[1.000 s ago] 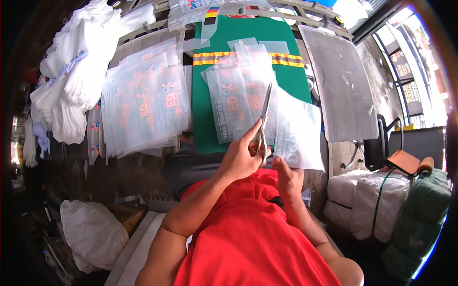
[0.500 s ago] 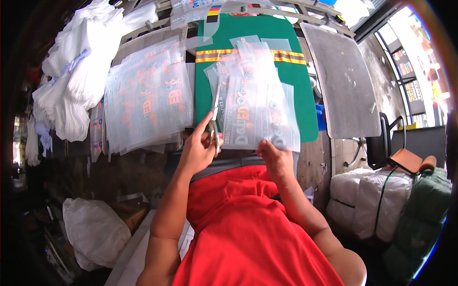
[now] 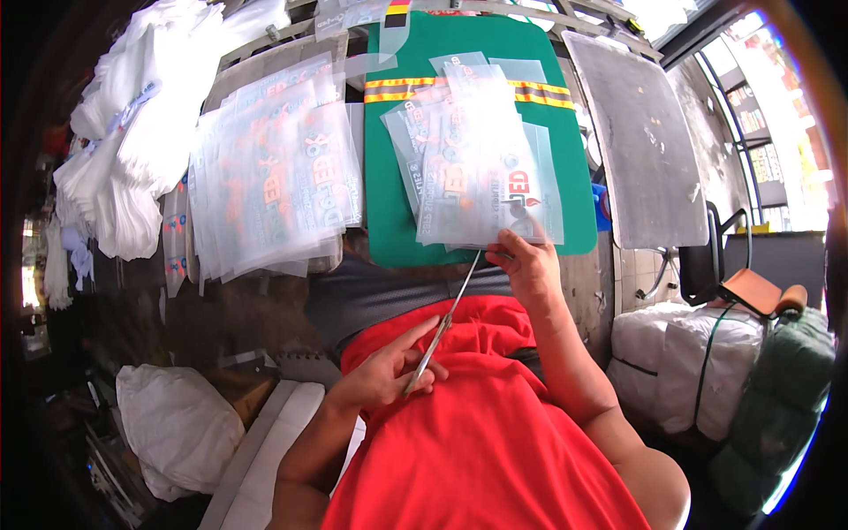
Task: The person cuts film transfers from a stack using scissors, separating individual designs from the sheet.
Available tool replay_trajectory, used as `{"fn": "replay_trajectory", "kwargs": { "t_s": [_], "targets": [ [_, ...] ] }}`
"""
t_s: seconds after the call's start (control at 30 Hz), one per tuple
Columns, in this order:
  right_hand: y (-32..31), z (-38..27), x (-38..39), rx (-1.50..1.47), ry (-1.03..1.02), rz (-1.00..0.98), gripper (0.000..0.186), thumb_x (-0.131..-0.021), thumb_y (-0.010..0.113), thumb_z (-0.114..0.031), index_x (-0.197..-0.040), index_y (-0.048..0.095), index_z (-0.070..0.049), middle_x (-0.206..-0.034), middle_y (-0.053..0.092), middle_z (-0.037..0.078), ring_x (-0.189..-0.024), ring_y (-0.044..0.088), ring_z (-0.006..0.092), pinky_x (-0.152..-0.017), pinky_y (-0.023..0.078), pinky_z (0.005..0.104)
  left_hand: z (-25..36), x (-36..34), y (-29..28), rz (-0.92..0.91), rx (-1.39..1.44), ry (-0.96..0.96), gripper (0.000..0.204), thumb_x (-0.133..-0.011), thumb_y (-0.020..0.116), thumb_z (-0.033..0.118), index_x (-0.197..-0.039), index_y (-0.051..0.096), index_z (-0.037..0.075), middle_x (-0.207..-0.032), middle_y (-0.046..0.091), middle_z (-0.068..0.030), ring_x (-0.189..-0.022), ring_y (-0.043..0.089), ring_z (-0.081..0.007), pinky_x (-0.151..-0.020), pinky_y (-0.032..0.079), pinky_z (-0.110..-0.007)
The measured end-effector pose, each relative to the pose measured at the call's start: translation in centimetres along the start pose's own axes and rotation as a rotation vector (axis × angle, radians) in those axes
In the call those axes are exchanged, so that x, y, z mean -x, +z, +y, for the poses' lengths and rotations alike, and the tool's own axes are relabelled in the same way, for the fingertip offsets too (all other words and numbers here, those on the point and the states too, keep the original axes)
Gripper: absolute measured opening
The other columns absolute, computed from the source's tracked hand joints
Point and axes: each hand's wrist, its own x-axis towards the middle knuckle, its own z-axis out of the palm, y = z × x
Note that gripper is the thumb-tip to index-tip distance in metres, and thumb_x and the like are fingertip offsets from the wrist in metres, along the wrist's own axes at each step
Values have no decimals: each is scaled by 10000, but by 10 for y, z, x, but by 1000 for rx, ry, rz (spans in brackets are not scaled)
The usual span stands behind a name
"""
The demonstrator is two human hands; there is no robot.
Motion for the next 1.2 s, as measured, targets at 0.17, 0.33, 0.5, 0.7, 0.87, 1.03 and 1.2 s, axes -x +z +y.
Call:
{"fn": "replay_trajectory", "kwargs": {
  "t_s": [0.17,0.33,0.5,0.7,0.87,1.03,1.2],
  "targets": [
    [8,6,2,-60,-52,8,458,-896,634,10,-1333,506,-32,-1085,636,126,-887,671,226,-776,597,373,-15,-49,12,63,72,168,850,-980,572,-8,-1608,21,148,-1206,645,-185,-1008,626,-123,-923,517,-296],
    [15,7,8,-108,-79,-20,472,-902,610,36,-1352,489,-45,-1129,632,130,-969,673,245,-823,601,394,-20,-76,23,75,74,232,845,-993,564,33,-1605,1,178,-1305,614,-219,-1031,662,-151,-960,524,-312],
    [11,14,9,-165,-96,-37,468,-915,600,46,-1356,480,-55,-1159,626,119,-1012,664,248,-846,598,398,-14,-83,32,161,93,252,883,-941,532,-96,-1608,10,154,-1162,662,-253,-949,642,-107,-919,524,-286],
    [9,18,7,-172,-102,-49,475,-924,605,33,-1368,472,-68,-1164,624,111,-1018,659,239,-845,592,399,-11,-80,36,203,66,248,846,-952,525,-85,-1606,39,145,-1182,663,-252,-872,679,-126,-853,559,-289],
    [8,21,5,-118,-101,14,450,-925,639,0,-1343,487,-60,-1144,631,111,-997,659,219,-816,587,375,-11,-75,35,184,-1,200,807,-991,547,9,-1604,44,159,-1243,657,-216,-895,715,-165,-826,584,-299],
    [10,28,5,-16,-183,25,402,-919,678,-31,-1288,518,-27,-1020,665,82,-872,674,183,-754,577,317,-11,-74,35,169,-29,207,793,-997,550,24,-1603,55,152,-1215,677,-202,-855,713,-148,-790,582,-284],
    [2,43,8,66,-225,10,364,-914,699,-42,-1235,537,14,-938,678,67,-792,676,163,-705,560,276,-6,-80,34,195,77,219,797,-998,564,44,-1603,57,148,-1203,683,-200,-821,710,-139,-765,580,-281]
  ]
}}
